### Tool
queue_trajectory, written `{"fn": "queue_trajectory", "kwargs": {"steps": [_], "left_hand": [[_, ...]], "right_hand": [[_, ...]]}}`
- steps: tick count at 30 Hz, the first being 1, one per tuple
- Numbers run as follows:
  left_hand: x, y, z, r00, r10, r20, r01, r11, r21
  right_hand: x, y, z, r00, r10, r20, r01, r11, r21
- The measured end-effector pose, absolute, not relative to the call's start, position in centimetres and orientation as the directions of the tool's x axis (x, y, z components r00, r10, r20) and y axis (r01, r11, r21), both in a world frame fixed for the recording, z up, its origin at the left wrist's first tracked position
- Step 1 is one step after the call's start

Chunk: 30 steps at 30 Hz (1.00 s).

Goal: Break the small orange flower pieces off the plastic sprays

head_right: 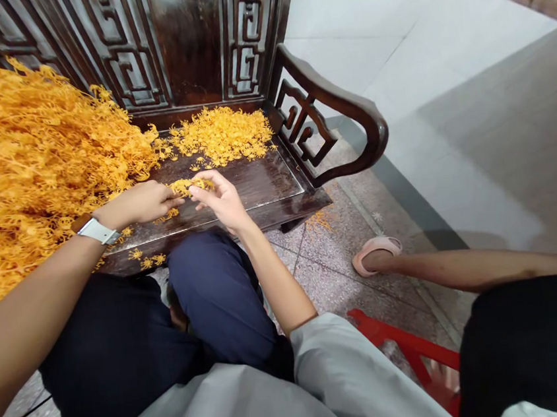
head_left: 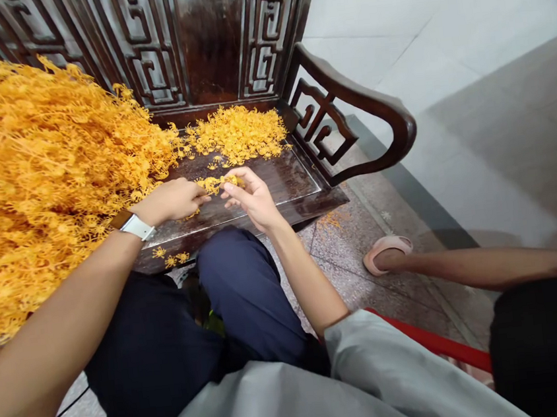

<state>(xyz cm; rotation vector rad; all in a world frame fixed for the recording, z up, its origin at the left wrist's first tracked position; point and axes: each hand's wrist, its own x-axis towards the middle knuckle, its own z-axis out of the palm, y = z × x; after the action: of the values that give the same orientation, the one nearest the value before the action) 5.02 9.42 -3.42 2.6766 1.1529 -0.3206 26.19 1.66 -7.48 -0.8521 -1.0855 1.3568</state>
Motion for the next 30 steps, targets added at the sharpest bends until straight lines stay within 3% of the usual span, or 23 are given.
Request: {"fn": "queue_trajectory", "kwargs": {"steps": [6, 11, 16, 20, 23, 26, 30], "left_hand": [[5.0, 9.3, -3.6, 0.688, 0.675, -0.266, 0.720, -0.681, 0.135], [5.3, 9.2, -3.6, 0.704, 0.661, -0.258, 0.708, -0.684, 0.177], [5.6, 9.1, -3.7, 0.715, 0.649, -0.260, 0.698, -0.689, 0.198], [5.3, 9.5, -3.7, 0.713, 0.661, -0.233, 0.701, -0.675, 0.230], [4.9, 9.8, -3.5, 0.718, 0.663, -0.213, 0.691, -0.642, 0.332], [4.9, 9.8, -3.2, 0.769, 0.608, -0.198, 0.620, -0.634, 0.462], [5.1, 9.7, -2.6, 0.849, 0.504, -0.159, 0.513, -0.713, 0.478]], "right_hand": [[26.3, 1.8, -8.2, 0.079, 0.988, 0.131, -0.296, 0.149, -0.943], [26.7, 1.3, -8.1, -0.036, 0.996, 0.080, -0.556, 0.047, -0.830], [26.7, 1.2, -7.4, -0.120, 0.992, 0.039, -0.677, -0.053, -0.734], [27.2, 1.1, -7.1, -0.191, 0.982, 0.007, -0.674, -0.126, -0.728], [28.2, 0.2, -7.4, -0.246, 0.969, 0.025, -0.645, -0.144, -0.751], [29.1, -1.6, -7.9, -0.309, 0.951, -0.005, -0.550, -0.183, -0.815], [29.9, -5.0, -7.8, -0.276, 0.958, -0.080, -0.541, -0.224, -0.811]]}}
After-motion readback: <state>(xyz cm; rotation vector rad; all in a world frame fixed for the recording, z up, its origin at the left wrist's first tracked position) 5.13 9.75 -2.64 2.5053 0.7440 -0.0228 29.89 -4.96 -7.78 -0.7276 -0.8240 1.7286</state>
